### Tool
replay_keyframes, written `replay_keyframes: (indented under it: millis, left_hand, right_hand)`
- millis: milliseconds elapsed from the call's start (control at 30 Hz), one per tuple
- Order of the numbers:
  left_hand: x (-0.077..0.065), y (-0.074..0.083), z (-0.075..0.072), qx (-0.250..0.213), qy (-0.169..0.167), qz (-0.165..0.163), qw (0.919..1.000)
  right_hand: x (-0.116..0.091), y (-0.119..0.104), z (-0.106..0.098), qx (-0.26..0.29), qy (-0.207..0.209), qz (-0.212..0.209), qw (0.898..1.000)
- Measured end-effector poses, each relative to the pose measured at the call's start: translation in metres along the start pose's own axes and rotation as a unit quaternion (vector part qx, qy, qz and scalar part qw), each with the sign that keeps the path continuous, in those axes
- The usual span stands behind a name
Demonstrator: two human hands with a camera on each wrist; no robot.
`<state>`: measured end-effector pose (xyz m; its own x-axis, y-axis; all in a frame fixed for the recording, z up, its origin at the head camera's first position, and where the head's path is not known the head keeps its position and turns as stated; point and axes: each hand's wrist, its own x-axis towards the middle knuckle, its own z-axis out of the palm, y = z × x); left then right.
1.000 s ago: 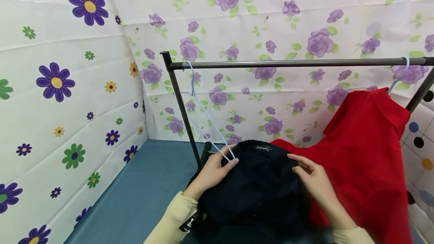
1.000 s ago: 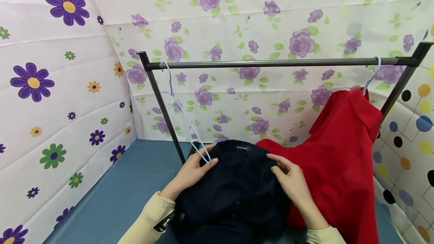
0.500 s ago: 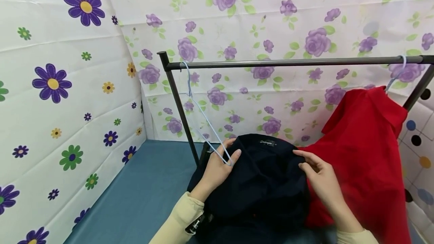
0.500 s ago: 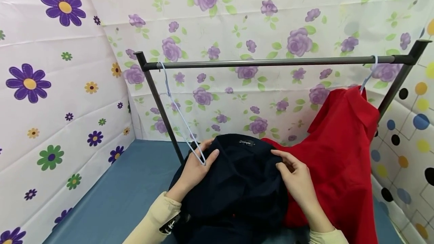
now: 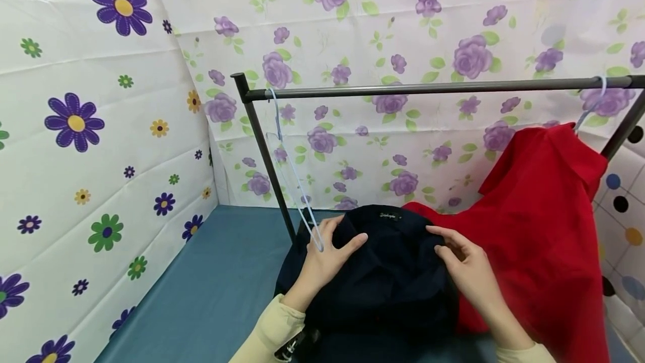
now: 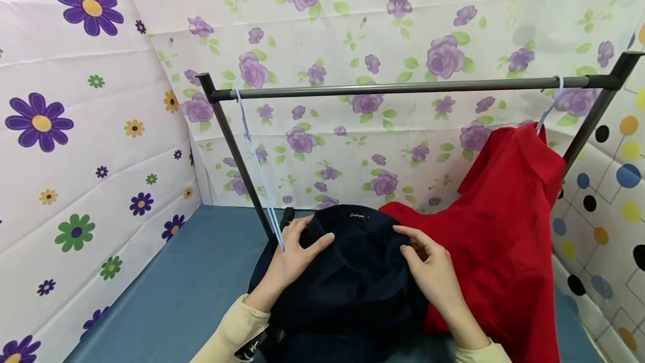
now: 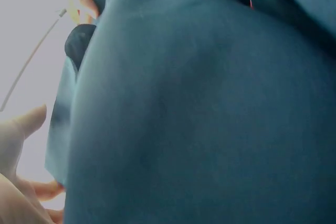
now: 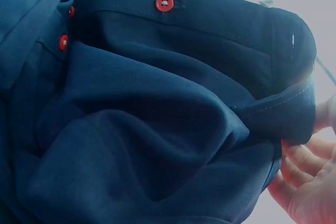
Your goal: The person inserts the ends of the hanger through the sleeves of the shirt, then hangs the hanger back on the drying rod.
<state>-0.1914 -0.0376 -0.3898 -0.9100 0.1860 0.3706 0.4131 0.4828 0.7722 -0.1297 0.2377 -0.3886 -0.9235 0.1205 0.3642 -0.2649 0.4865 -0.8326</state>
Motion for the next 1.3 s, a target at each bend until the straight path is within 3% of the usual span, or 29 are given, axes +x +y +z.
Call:
replay_keyframes:
  millis: [300,667,967,1133,1300]
  left_hand:
    - [-0.002,-0.001,0.004,0.024,0.005,-0.013,0.9996]
    - [-0.008,-0.014,0.006,-0.019,-0.027,-0.018,0.9993]
    - [-0.013,-0.021,-0.011,-0.021,-0.051,0.008,0.9984]
    - [-0.019,-0.024,-0.024,-0.006,-0.040,0.027,0.9988]
    - [-0.022,-0.030,-0.036,-0.021,-0.034,0.058,0.9975]
  right_hand:
    - [-0.004,0.000,0.009,0.012,-0.033,-0.030,0.999]
    - [-0.008,0.002,0.012,0.035,-0.055,-0.030,0.997]
    - [-0.005,0.012,0.006,0.012,-0.043,-0.032,0.999]
    - [-0.003,0.017,0.004,0.000,-0.048,-0.018,0.999]
    - [-0.002,0.023,0.001,-0.016,-0.049,-0.014,0.999]
